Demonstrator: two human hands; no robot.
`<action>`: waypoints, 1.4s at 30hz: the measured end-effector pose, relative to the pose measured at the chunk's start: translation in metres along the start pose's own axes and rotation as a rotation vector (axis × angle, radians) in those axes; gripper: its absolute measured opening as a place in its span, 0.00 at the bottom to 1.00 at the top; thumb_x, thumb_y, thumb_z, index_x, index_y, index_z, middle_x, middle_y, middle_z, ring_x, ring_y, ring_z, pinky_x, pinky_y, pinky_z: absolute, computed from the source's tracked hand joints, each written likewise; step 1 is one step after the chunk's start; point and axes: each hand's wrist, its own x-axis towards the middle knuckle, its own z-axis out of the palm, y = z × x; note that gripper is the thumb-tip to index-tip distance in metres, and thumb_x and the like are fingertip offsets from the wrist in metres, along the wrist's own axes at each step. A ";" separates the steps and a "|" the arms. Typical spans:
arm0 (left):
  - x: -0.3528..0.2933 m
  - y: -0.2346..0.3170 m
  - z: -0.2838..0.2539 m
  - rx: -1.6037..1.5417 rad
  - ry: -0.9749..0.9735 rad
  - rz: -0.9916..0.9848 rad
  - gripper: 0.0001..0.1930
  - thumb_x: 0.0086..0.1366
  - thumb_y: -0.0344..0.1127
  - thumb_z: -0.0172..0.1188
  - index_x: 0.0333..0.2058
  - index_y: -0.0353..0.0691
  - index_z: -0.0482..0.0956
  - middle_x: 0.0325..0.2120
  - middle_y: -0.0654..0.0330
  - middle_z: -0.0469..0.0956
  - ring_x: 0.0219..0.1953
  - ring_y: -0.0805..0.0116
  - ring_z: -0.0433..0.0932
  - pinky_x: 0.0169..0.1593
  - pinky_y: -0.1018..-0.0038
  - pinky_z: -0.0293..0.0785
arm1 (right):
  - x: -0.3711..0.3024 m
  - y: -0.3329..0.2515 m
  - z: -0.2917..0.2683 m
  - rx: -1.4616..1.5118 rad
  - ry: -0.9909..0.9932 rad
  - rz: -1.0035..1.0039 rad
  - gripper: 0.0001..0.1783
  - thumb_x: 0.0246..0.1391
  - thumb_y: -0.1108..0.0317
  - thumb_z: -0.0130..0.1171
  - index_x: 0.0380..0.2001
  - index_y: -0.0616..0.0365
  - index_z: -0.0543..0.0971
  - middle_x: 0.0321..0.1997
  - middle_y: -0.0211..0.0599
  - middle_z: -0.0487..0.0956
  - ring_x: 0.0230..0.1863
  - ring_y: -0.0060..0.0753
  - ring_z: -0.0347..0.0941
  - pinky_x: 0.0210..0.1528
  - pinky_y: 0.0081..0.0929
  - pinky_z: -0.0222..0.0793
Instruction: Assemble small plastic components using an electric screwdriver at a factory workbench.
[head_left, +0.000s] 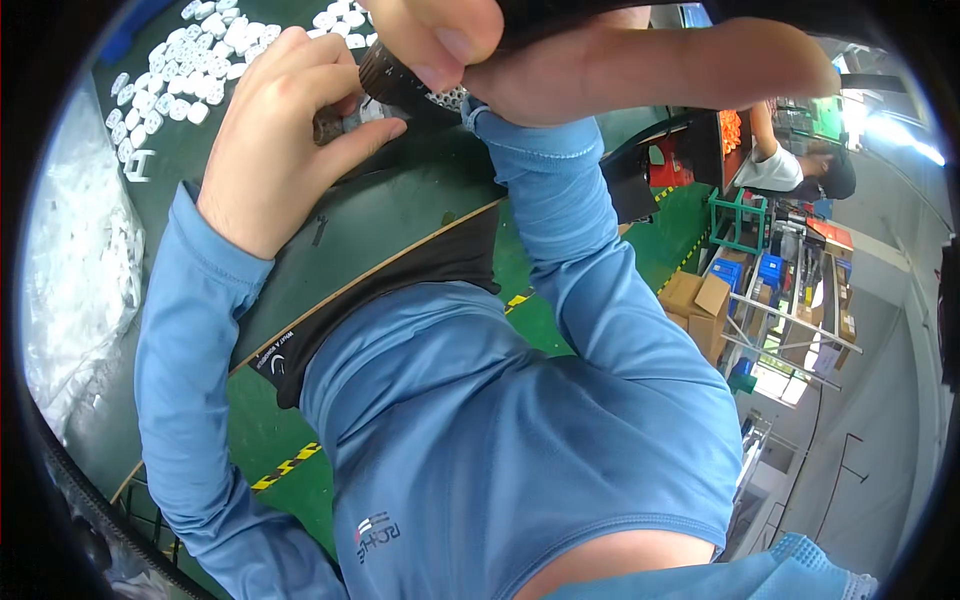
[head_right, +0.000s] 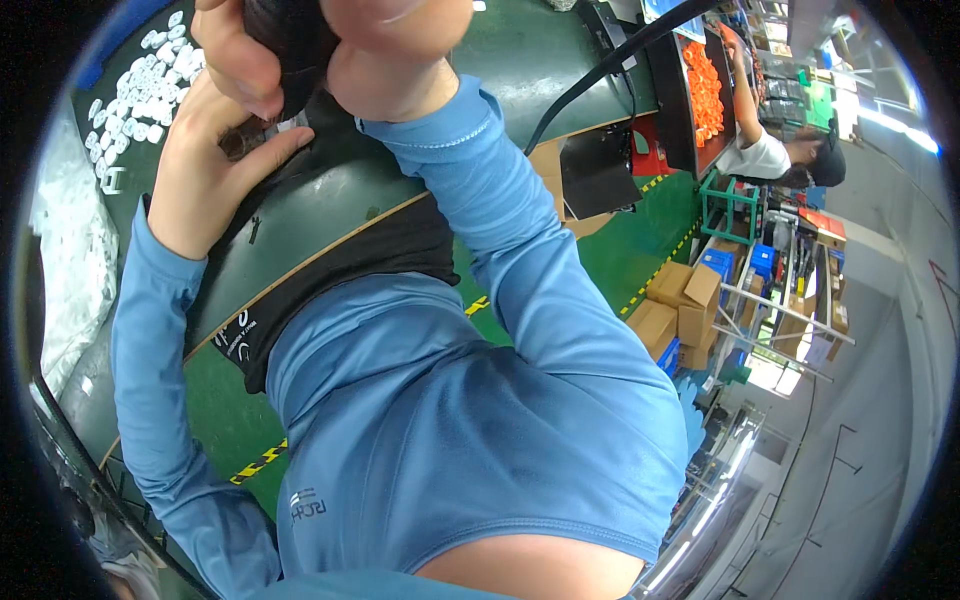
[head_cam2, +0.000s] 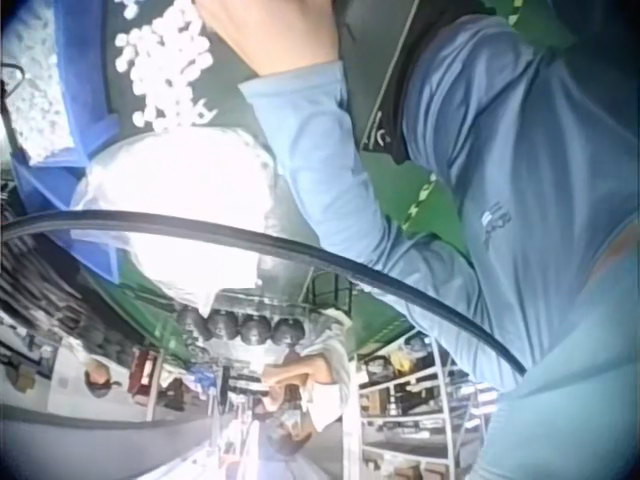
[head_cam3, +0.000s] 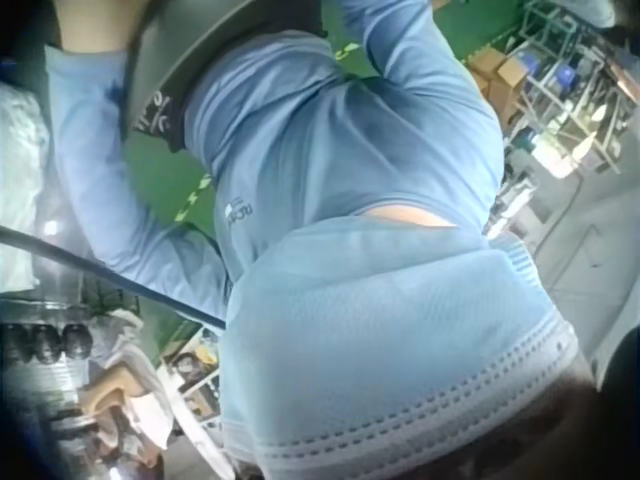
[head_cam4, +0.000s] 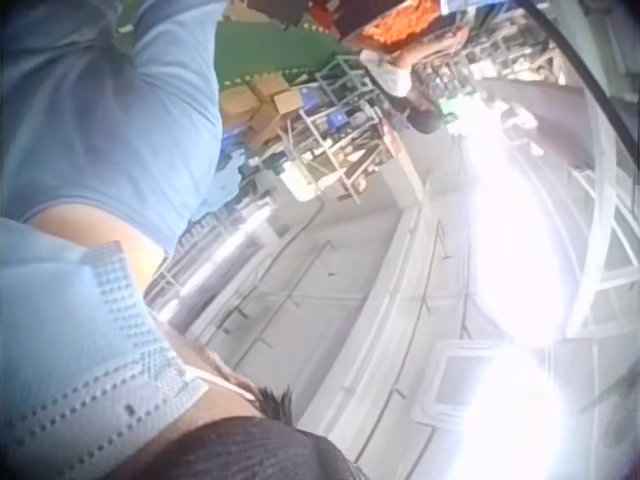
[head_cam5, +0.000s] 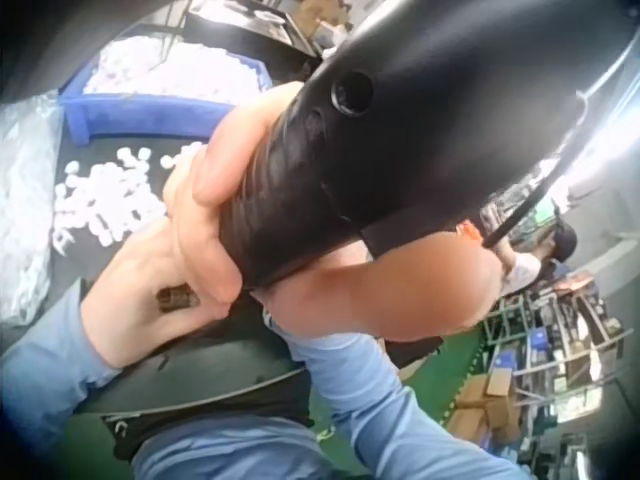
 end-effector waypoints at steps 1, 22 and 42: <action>-0.001 -0.001 0.000 0.011 0.006 0.002 0.16 0.49 0.30 0.73 0.22 0.34 0.71 0.23 0.57 0.69 0.30 0.57 0.67 0.35 0.64 0.64 | -0.003 0.002 -0.001 0.005 0.011 0.006 0.41 0.51 0.35 0.67 0.43 0.67 0.71 0.19 0.40 0.76 0.19 0.25 0.70 0.20 0.18 0.67; -0.003 0.002 -0.008 -0.099 -0.055 -0.128 0.14 0.48 0.29 0.74 0.36 0.39 0.85 0.32 0.57 0.80 0.35 0.58 0.78 0.38 0.65 0.75 | -0.048 -0.043 0.029 -1.279 0.177 0.853 0.29 0.66 0.66 0.54 0.67 0.62 0.64 0.67 0.43 0.67 0.70 0.43 0.61 0.72 0.35 0.56; 0.183 -0.102 -0.054 0.377 -0.262 -0.063 0.14 0.62 0.38 0.68 0.38 0.32 0.83 0.25 0.62 0.75 0.28 0.76 0.71 0.34 0.74 0.68 | -0.022 -0.103 -0.022 -0.349 0.438 -0.184 0.46 0.53 0.20 0.47 0.40 0.59 0.75 0.16 0.31 0.71 0.11 0.25 0.64 0.18 0.20 0.61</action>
